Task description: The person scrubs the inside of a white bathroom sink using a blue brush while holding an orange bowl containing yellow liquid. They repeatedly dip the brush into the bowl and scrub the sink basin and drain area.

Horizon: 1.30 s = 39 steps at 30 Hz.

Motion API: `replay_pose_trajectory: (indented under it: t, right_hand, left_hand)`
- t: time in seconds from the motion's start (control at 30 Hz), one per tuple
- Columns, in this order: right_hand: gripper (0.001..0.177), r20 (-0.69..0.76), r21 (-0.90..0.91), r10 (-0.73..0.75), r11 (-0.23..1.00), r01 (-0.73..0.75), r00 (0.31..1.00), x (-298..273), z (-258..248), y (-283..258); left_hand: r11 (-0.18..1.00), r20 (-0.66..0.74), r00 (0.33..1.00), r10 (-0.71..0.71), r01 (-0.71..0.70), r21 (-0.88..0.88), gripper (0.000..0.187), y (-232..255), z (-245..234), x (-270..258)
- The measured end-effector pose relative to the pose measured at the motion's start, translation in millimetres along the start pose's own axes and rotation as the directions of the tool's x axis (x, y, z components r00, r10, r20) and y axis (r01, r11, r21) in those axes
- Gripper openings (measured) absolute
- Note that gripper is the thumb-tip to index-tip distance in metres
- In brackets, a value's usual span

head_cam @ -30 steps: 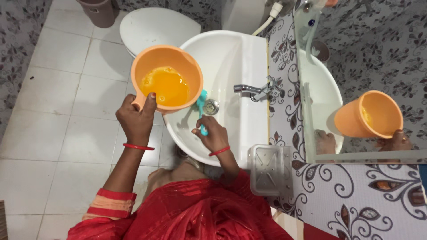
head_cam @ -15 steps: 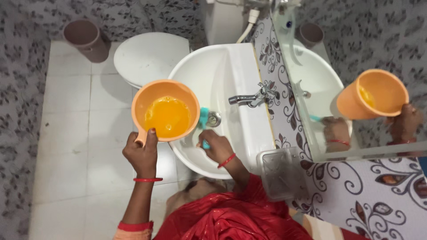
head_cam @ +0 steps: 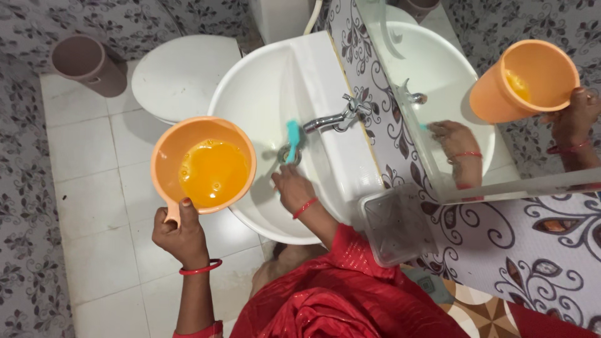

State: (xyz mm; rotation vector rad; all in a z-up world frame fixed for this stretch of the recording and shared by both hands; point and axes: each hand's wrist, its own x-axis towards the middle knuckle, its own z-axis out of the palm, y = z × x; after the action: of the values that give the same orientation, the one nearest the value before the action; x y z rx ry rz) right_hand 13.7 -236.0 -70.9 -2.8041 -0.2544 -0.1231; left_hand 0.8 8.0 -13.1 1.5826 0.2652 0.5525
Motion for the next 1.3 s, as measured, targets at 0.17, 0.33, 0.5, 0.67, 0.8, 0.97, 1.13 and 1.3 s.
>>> replay_pose_trajectory:
  t: [0.17, 0.33, 0.5, 0.67, 0.8, 0.97, 1.13, 1.3]
  right_hand:
    - [0.016, 0.194, 0.020, 0.008, 1.000, -0.013, 0.981, -7.2, -5.2, -9.0]
    - [0.016, 0.131, 0.118, 0.055, 0.991, -0.071, 0.990, -7.2, -8.9, -16.6]
    - [0.013, 0.147, 0.120, 0.081, 0.988, -0.099, 0.986, -10.1, -28.3, -17.3]
    - [0.014, 0.028, 0.131, 0.085, 0.988, -0.088, 0.996, -44.1, -48.4, -19.4]
    - [0.011, 0.051, 0.102, 0.139, 0.984, -0.144, 0.989, -34.7, -39.3, -14.4]
    - [0.016, 0.025, 0.036, -0.006, 0.999, 0.005, 1.000, -31.9, -39.3, -10.3]
    - [0.018, 0.143, 0.030, 0.021, 0.999, -0.025, 0.989, -63.0, -54.6, -17.6]
    - [0.022, 0.076, 0.003, -0.078, 0.997, 0.078, 0.994, -53.5, -56.4, -19.6]
  left_hand:
    - [1.000, -0.001, 1.000, 0.018, -0.018, -0.008, 0.050, 1.9, -2.3, 1.0]
    - [1.000, -0.032, 0.999, 0.006, -0.006, 0.013, 0.050, -0.5, -7.0, 0.5]
    - [0.999, -0.046, 0.999, 0.004, -0.002, 0.046, 0.055, -3.3, -10.6, 0.2]
    - [0.998, -0.057, 0.998, -0.039, 0.042, 0.052, 0.049, 0.1, -10.9, -2.6]
    - [1.000, -0.024, 1.000, 0.001, -0.001, 0.003, 0.048, 1.0, -7.4, -3.0]
    - [0.999, 0.006, 1.000, 0.000, 0.000, -0.041, 0.043, 2.0, -3.1, -4.3]
    - [0.999, 0.007, 1.000, 0.010, -0.010, -0.039, 0.041, 2.5, -4.3, -2.2]
    - [1.000, -0.002, 1.000, 0.004, -0.004, -0.025, 0.042, 0.4, -3.5, -4.1]
